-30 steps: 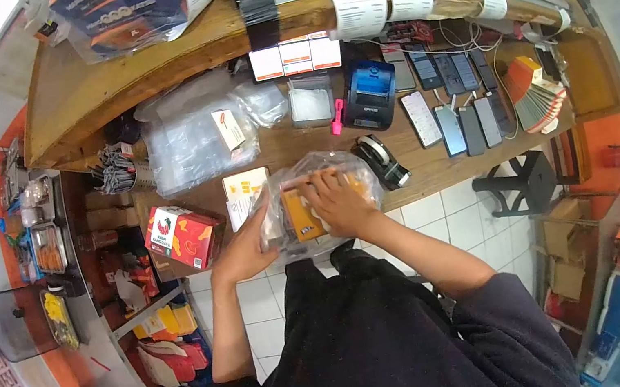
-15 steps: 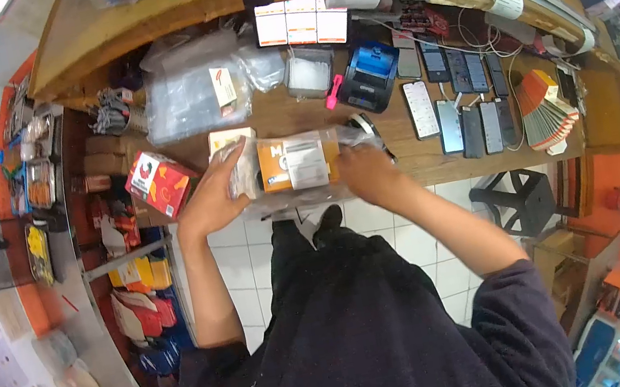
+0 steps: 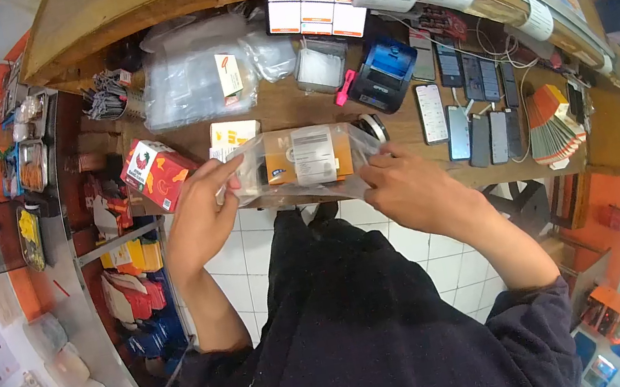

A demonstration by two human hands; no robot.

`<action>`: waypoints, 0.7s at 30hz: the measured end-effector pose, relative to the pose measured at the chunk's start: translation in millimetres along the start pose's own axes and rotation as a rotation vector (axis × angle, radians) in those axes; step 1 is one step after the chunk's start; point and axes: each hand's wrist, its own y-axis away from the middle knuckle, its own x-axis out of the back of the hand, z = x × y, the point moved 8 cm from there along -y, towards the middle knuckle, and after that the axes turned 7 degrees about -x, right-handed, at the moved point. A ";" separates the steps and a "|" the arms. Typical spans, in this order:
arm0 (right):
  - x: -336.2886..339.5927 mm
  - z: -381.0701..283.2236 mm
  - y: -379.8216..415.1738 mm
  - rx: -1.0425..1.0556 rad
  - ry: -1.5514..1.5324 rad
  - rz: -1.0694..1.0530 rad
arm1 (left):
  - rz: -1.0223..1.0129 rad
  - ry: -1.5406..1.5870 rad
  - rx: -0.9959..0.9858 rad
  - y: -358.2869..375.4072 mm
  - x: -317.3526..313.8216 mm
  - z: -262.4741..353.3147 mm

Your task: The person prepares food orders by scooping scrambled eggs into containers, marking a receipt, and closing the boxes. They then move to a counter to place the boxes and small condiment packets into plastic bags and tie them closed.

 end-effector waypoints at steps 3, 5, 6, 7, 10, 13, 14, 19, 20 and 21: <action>2.7 12.8 -11.3 -0.038 -0.192 -0.011 | 0.040 0.212 0.000 -0.4 -5.2 -11.8; 17.6 24.5 -30.9 -0.071 -0.380 0.081 | 0.050 0.273 -0.024 -0.3 -7.6 -15.2; 30.2 33.4 -53.6 -0.096 -0.490 0.147 | 0.044 0.279 -0.028 -0.9 -6.9 -14.4; 33.7 45.2 -79.7 -0.148 -0.587 0.186 | 0.036 0.285 -0.032 -1.6 -7.0 -14.9; 10.0 78.8 -185.4 -0.266 -0.557 0.219 | -0.038 0.307 -0.049 -3.8 -14.3 -23.0; -79.9 112.0 -317.7 -0.312 -0.524 0.277 | -0.080 0.300 -0.092 -3.5 -20.0 -26.4; -99.6 113.9 -346.1 -0.419 -0.547 0.172 | -0.104 0.249 -0.099 -2.7 -20.4 -27.2; -129.6 116.4 -403.8 -0.662 -0.603 0.122 | -0.153 0.291 -0.047 4.0 -19.5 -40.4; -130.1 116.0 -404.7 -0.663 -0.661 0.144 | -0.164 0.313 -0.036 6.1 -19.4 -44.5; -129.6 115.7 -408.9 -0.667 -0.717 0.168 | -0.174 0.335 -0.030 6.7 -18.6 -48.5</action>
